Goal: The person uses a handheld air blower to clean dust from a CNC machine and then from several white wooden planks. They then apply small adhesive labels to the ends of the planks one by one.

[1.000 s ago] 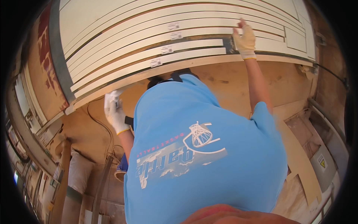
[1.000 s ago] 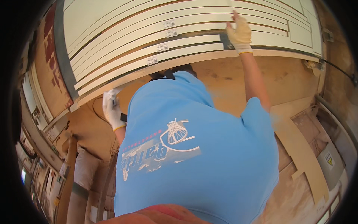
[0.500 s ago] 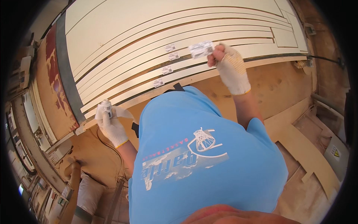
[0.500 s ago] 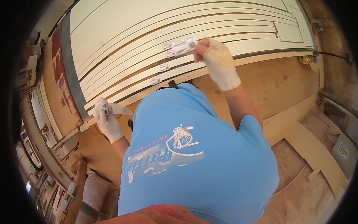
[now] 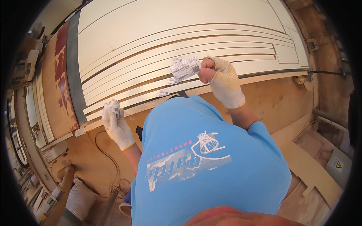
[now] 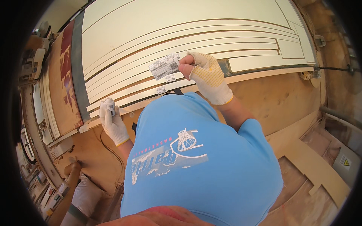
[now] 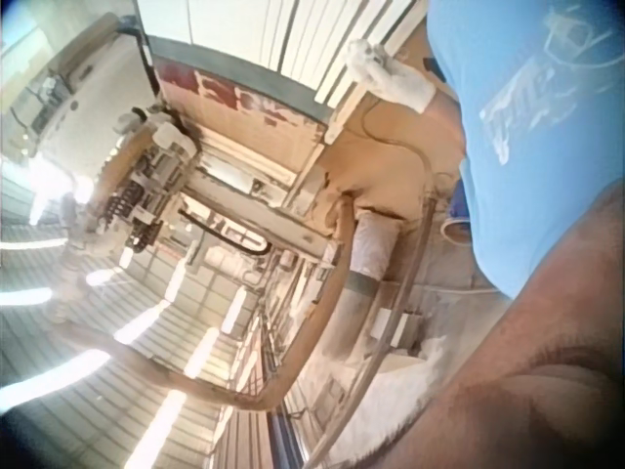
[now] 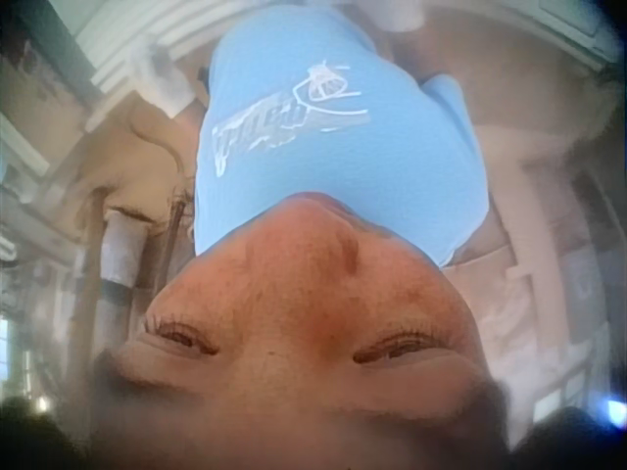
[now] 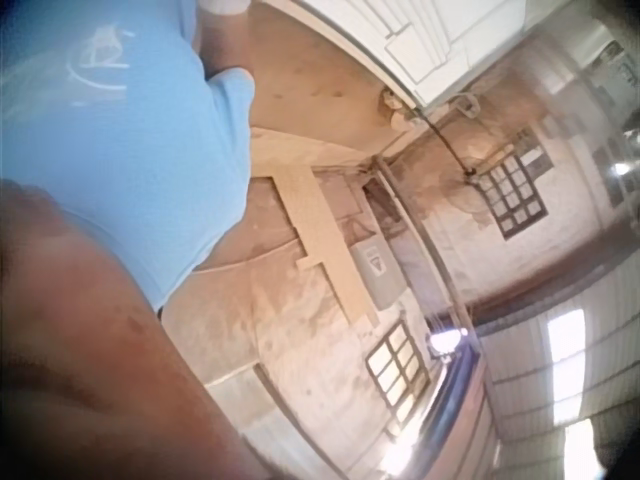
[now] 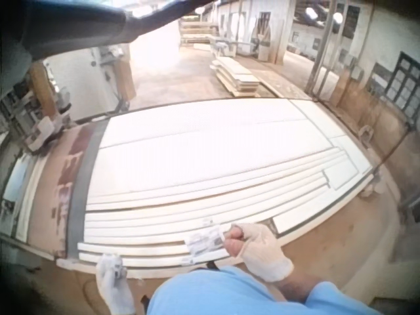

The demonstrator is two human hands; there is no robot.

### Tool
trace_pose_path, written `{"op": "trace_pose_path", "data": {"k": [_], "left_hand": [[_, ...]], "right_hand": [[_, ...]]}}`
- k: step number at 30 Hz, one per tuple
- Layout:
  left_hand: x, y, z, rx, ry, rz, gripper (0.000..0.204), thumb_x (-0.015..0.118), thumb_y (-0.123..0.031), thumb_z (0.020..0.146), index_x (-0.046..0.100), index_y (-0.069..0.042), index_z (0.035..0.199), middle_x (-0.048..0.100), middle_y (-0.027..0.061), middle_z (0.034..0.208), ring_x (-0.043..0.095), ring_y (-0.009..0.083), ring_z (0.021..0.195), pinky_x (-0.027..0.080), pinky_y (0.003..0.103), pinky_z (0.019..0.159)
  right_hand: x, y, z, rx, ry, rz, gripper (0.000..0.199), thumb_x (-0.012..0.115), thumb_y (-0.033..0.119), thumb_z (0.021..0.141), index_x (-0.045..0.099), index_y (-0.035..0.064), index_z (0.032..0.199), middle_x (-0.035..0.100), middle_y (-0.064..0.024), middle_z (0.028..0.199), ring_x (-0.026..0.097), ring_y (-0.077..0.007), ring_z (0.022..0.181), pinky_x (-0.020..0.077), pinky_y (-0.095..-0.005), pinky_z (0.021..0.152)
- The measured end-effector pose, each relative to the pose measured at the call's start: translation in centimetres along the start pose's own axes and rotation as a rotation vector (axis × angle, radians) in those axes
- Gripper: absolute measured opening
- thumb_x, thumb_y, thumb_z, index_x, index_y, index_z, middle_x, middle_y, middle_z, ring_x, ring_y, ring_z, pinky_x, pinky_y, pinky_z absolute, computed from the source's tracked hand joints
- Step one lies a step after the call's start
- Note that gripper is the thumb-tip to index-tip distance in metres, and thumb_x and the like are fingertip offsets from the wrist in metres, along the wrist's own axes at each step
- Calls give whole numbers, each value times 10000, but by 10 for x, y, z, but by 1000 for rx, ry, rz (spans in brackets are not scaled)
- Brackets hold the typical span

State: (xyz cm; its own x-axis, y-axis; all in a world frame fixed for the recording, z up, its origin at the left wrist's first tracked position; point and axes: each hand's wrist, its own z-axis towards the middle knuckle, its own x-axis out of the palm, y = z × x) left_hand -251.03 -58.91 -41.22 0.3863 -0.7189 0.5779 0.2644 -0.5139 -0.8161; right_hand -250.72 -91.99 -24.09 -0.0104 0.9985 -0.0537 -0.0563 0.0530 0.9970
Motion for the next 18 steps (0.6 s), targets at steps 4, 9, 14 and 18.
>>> {"op": "trace_pose_path", "data": {"k": [4,9,14,18], "left_hand": [[-11,0,2,-26,3,-48,357,605,-116,1040,607,-24,1385,642,100,1336,642,172,1166,572,333,952],[-17,0,1,-25,21,-66,366,603,-104,1037,603,-21,1394,642,106,1353,646,179,1178,575,336,944],[-23,-3,4,-41,23,-43,367,589,-84,1041,600,-14,1401,646,112,1358,652,191,1195,587,339,946],[-39,-6,8,-58,27,-48,369,583,-73,1045,597,-10,1409,644,118,1365,656,200,1202,598,344,948]], "right_hand": [[7,9,-2,-11,25,-128,114,706,116,945,703,5,973,613,-1,832,533,-89,787,459,-259,721],[15,15,-4,-32,-15,-140,63,666,83,920,662,23,899,584,2,798,515,-92,752,437,-258,688],[26,9,-8,-45,-22,-174,73,667,92,916,661,22,899,579,0,795,506,-95,747,436,-264,686],[38,0,-14,-13,-23,-212,163,698,168,931,692,8,957,599,-10,804,515,-106,771,454,-284,715]]}}
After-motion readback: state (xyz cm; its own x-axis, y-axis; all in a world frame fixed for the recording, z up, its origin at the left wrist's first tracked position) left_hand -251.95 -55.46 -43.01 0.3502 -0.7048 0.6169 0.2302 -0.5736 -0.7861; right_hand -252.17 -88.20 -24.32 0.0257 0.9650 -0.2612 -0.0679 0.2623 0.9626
